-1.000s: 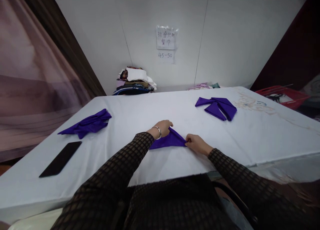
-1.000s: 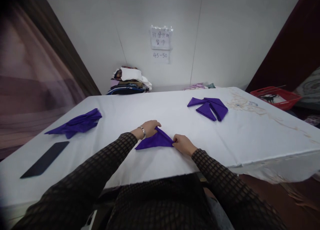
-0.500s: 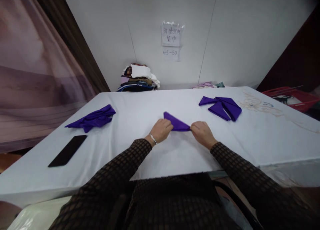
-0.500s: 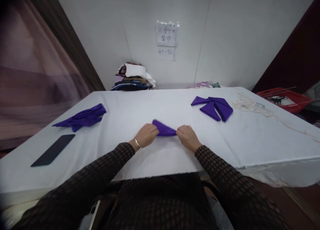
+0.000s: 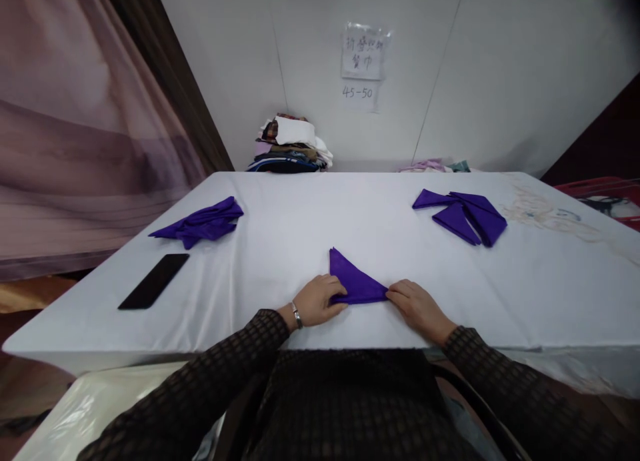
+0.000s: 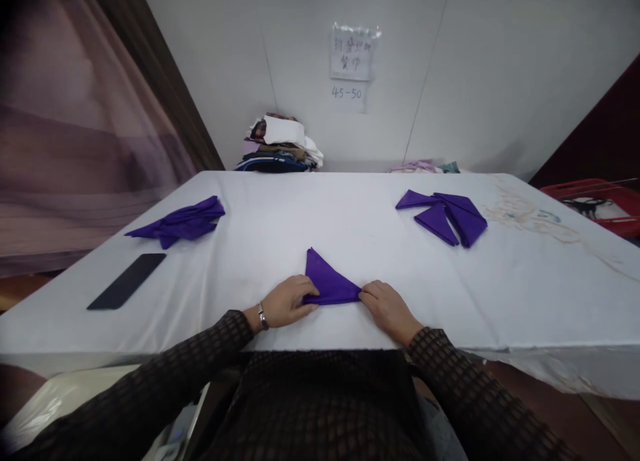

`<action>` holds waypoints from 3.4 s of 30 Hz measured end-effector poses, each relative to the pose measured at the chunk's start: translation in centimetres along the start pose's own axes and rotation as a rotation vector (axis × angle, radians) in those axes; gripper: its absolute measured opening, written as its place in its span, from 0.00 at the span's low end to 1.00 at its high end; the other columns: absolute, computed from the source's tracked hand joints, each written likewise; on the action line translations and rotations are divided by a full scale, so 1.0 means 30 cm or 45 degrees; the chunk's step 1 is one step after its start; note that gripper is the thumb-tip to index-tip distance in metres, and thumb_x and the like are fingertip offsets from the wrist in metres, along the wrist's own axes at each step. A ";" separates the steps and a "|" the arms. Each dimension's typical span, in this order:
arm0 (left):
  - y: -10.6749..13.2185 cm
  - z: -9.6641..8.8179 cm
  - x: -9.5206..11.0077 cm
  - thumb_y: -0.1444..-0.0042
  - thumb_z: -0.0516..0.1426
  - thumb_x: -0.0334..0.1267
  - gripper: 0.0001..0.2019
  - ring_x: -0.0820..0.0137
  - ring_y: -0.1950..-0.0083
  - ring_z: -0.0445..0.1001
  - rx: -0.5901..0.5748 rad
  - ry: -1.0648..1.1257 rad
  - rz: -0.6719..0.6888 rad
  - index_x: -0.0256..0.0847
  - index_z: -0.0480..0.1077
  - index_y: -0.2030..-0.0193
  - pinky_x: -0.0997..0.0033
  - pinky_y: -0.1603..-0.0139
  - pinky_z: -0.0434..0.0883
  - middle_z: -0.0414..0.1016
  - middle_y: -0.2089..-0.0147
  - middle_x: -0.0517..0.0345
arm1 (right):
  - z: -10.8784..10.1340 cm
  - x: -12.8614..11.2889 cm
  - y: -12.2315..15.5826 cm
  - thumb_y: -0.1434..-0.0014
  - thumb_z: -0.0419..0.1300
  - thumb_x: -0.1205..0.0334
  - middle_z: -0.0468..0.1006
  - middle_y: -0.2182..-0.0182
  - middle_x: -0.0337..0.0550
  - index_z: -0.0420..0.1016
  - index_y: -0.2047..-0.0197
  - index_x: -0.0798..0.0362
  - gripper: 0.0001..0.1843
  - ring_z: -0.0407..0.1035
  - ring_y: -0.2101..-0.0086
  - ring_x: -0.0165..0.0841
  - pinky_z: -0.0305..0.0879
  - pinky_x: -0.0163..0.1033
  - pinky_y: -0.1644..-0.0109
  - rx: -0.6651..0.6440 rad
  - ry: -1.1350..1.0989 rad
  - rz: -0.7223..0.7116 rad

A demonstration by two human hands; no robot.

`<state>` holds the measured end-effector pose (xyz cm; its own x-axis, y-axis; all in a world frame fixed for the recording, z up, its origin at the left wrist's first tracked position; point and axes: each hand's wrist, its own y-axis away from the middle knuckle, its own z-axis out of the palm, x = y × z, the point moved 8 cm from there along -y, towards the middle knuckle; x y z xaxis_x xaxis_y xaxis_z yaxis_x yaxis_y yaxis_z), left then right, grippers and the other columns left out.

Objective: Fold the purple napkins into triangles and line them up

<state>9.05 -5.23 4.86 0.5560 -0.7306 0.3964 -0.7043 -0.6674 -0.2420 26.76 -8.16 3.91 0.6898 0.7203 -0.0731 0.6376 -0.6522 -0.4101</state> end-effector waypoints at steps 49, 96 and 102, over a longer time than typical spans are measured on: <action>-0.074 0.037 -0.175 0.54 0.49 0.26 0.12 0.61 0.36 0.58 -0.009 0.045 -0.253 0.44 0.68 0.66 0.47 0.36 0.51 0.71 0.46 0.57 | -0.008 0.345 0.047 0.39 0.54 0.61 0.75 0.67 0.42 0.78 0.64 0.49 0.10 0.66 0.63 0.34 0.62 0.38 0.58 0.000 -0.371 0.758; -0.067 0.039 -0.175 0.42 0.51 0.43 0.14 0.56 0.39 0.61 0.213 -0.060 -0.556 0.43 0.69 0.75 0.47 0.40 0.57 0.72 0.50 0.53 | 0.005 0.350 0.044 0.43 0.54 0.68 0.75 0.67 0.43 0.75 0.63 0.51 0.09 0.65 0.63 0.36 0.60 0.40 0.57 0.053 -0.222 0.980; -0.062 0.041 -0.172 0.42 0.50 0.42 0.13 0.56 0.39 0.61 0.194 -0.064 -0.561 0.43 0.69 0.74 0.47 0.40 0.56 0.72 0.49 0.53 | 0.008 0.353 0.046 0.42 0.54 0.67 0.75 0.67 0.43 0.75 0.63 0.51 0.09 0.65 0.62 0.36 0.59 0.40 0.57 0.048 -0.222 0.983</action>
<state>8.03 -0.40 2.16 0.8109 -0.3762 0.4483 -0.3254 -0.9265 -0.1890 34.86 -1.37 2.34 0.8666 0.0958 -0.4897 -0.0140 -0.9764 -0.2157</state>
